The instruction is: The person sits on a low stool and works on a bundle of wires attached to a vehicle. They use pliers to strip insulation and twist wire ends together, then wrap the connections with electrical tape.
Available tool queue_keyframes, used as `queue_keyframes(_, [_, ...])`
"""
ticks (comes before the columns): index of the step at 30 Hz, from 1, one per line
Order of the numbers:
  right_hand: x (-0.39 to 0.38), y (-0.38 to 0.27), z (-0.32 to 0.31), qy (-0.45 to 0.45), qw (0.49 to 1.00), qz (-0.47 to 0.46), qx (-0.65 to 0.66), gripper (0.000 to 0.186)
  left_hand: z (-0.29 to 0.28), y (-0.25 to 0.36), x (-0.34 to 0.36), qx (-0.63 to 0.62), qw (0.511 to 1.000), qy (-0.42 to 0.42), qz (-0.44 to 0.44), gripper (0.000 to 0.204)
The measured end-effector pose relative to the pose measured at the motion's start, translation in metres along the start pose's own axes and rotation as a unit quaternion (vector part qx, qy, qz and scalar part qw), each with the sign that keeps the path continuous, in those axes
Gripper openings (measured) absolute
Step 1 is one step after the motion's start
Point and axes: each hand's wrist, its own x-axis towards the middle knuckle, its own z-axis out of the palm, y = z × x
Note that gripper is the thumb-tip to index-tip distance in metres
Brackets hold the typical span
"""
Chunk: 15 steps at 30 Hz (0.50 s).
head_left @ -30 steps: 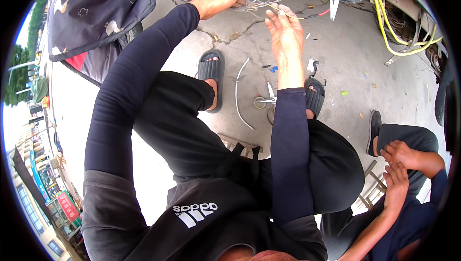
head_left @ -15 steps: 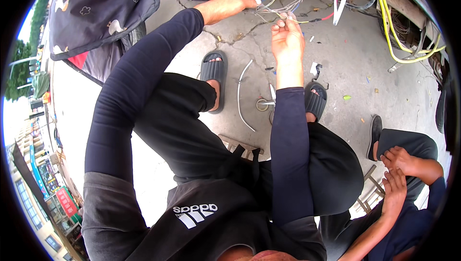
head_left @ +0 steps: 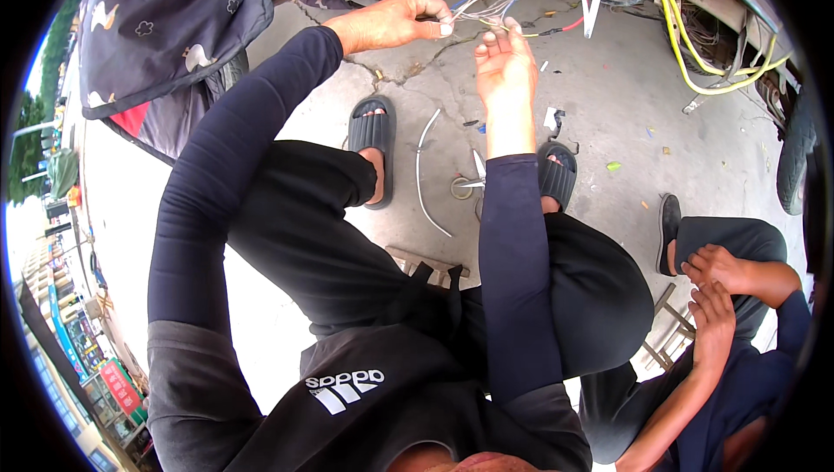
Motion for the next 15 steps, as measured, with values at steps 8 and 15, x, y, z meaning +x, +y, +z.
queue_keyframes(8, [-0.015, -0.016, -0.008, -0.008, 0.983, -0.085, -0.161, 0.024, 0.018, -0.004, -0.003, 0.238, 0.968, 0.048, 0.057, 0.028])
queue_keyframes(15, [-0.017, -0.042, -0.028, -0.071, 0.988, -0.062, -0.126, 0.017, 0.024, 0.011, -0.007, 0.404, 0.910, 0.031, 0.083, 0.024])
